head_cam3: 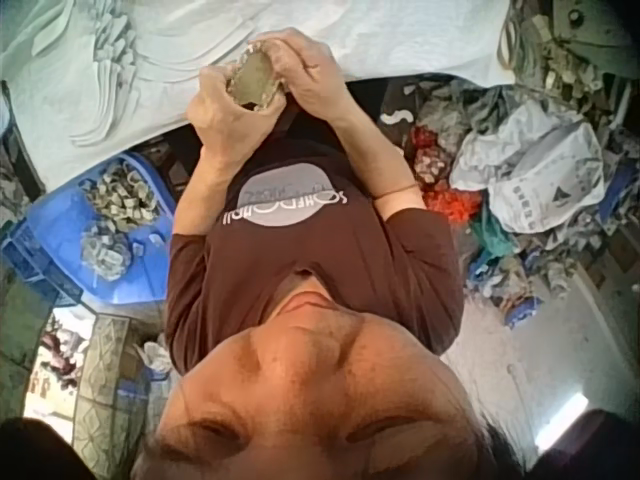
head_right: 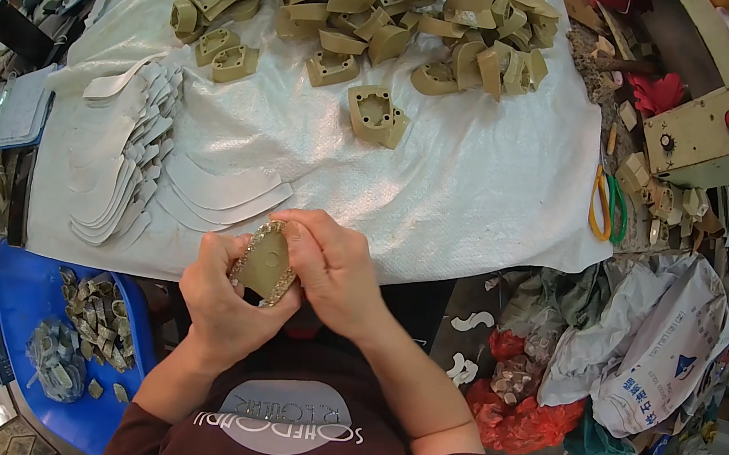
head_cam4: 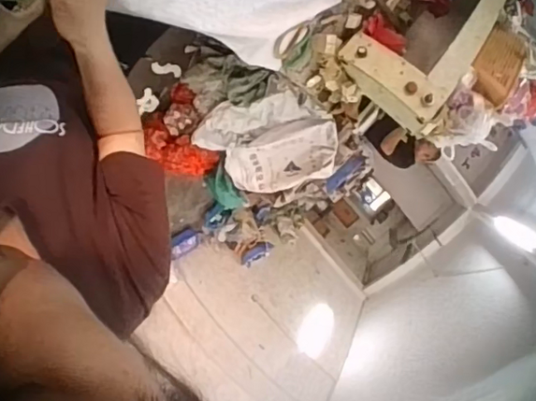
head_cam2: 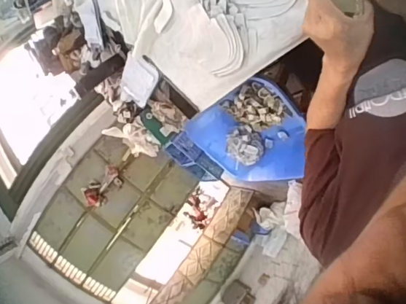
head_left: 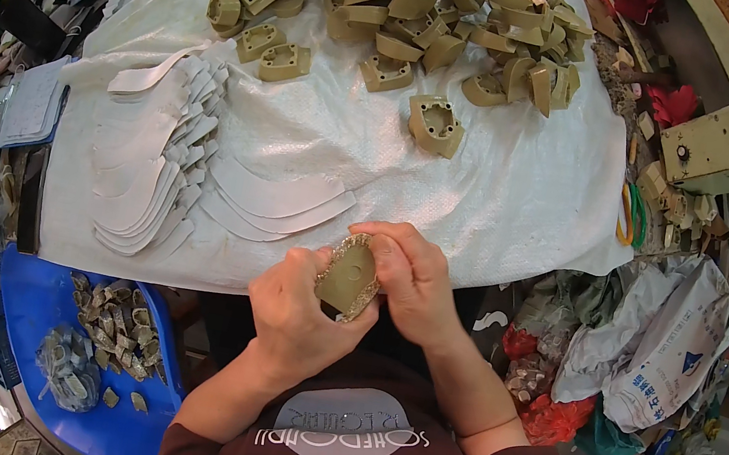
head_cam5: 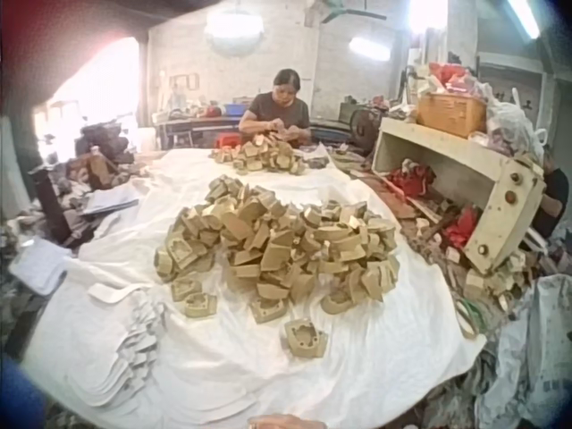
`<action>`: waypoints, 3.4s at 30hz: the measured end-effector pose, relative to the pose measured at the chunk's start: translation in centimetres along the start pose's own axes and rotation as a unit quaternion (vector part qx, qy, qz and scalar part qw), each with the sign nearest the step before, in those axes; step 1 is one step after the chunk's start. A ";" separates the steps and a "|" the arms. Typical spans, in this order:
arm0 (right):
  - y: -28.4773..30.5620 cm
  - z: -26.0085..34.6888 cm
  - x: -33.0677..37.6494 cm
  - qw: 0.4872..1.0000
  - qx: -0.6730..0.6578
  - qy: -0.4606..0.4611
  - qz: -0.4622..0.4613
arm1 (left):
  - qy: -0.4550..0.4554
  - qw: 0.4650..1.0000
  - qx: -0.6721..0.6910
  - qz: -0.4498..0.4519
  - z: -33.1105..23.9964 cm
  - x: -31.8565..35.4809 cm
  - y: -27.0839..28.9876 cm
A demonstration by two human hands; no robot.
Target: The person repeatedly picks up beige plastic shoe components and white insole inserts from a table. They insert the white insole into the plastic shell, press the edges to secure it, and place the assembled unit back on the table. The process is repeated continuously for multiple units.
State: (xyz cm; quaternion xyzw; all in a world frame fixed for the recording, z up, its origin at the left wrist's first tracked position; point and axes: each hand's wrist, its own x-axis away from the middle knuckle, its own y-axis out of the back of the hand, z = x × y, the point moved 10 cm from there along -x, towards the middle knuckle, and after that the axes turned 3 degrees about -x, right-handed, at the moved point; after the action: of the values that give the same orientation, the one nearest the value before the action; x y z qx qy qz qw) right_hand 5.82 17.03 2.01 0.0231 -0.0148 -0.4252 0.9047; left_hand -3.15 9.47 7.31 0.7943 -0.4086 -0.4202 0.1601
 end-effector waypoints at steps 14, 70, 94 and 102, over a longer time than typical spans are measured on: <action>-2.4 0.9 0.8 0.994 -0.009 0.085 -0.067 | -0.013 0.997 -0.034 -0.062 1.2 0.6 1.3; 4.0 7.1 -4.5 0.833 0.438 0.289 -0.175 | 0.308 0.800 0.513 0.045 6.9 1.5 -2.0; 8.6 3.3 1.6 0.857 0.440 0.153 -0.218 | 0.365 0.715 0.595 0.037 6.3 1.9 -3.9; 1.4 8.9 2.8 0.926 0.078 0.354 -0.104 | 0.338 0.714 0.611 0.039 5.4 2.5 -3.4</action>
State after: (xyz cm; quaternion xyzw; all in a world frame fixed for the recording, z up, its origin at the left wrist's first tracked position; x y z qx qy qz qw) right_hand 8.32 15.50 10.95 0.2439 0.2758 -0.4782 0.7973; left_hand -4.97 10.10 0.74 0.7913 -0.5258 0.2248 -0.2165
